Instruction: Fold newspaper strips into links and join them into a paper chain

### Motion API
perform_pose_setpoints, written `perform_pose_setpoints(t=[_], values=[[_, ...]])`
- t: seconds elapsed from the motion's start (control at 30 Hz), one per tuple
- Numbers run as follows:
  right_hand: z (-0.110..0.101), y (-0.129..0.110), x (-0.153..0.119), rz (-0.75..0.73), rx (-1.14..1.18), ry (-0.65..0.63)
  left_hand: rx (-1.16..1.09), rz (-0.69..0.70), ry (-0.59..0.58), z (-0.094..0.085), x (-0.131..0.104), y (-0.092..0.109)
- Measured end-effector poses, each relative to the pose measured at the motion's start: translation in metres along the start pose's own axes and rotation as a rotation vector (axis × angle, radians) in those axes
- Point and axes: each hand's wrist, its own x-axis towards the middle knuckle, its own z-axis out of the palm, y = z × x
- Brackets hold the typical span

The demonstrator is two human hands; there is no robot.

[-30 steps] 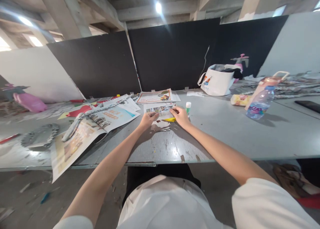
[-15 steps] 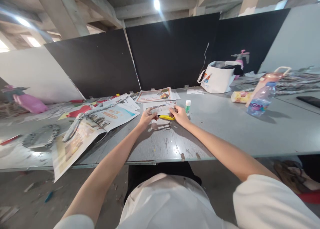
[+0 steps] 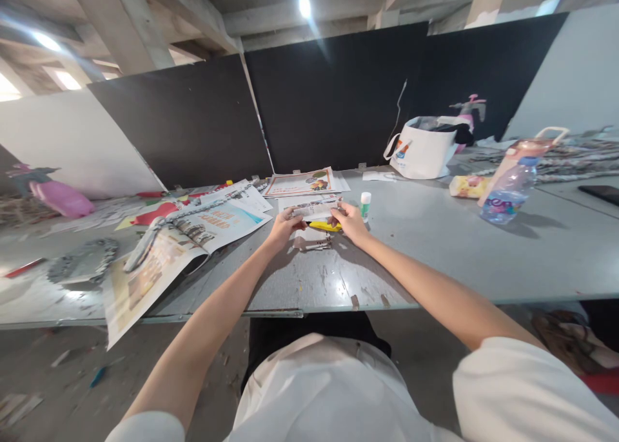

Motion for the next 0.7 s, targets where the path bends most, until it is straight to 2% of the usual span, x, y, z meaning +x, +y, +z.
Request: perform_pose_setpoints(t=[0.17, 0.3, 0.4, 0.6, 0.7], values=[[0.001, 0.001, 0.001, 0.012, 0.157, 0.010, -0.113, -0.069, -0.055, 0.000, -0.001, 0.005], [-0.001, 0.001, 0.001, -0.008, 0.176, 0.000, -0.138, -0.080, -0.078, 0.002, -0.002, 0.008], [-0.002, -0.001, -0.002, -0.035, 0.081, -0.035, 0.026, -0.062, -0.100, 0.005, -0.005, 0.010], [0.004, -0.006, -0.011, -0.081, -0.083, -0.168, 0.497, -0.042, -0.288, 0.009, -0.013, 0.015], [0.008, -0.006, -0.013, -0.063, -0.094, -0.141, 0.599, 0.012, -0.320, 0.010, -0.015, 0.017]])
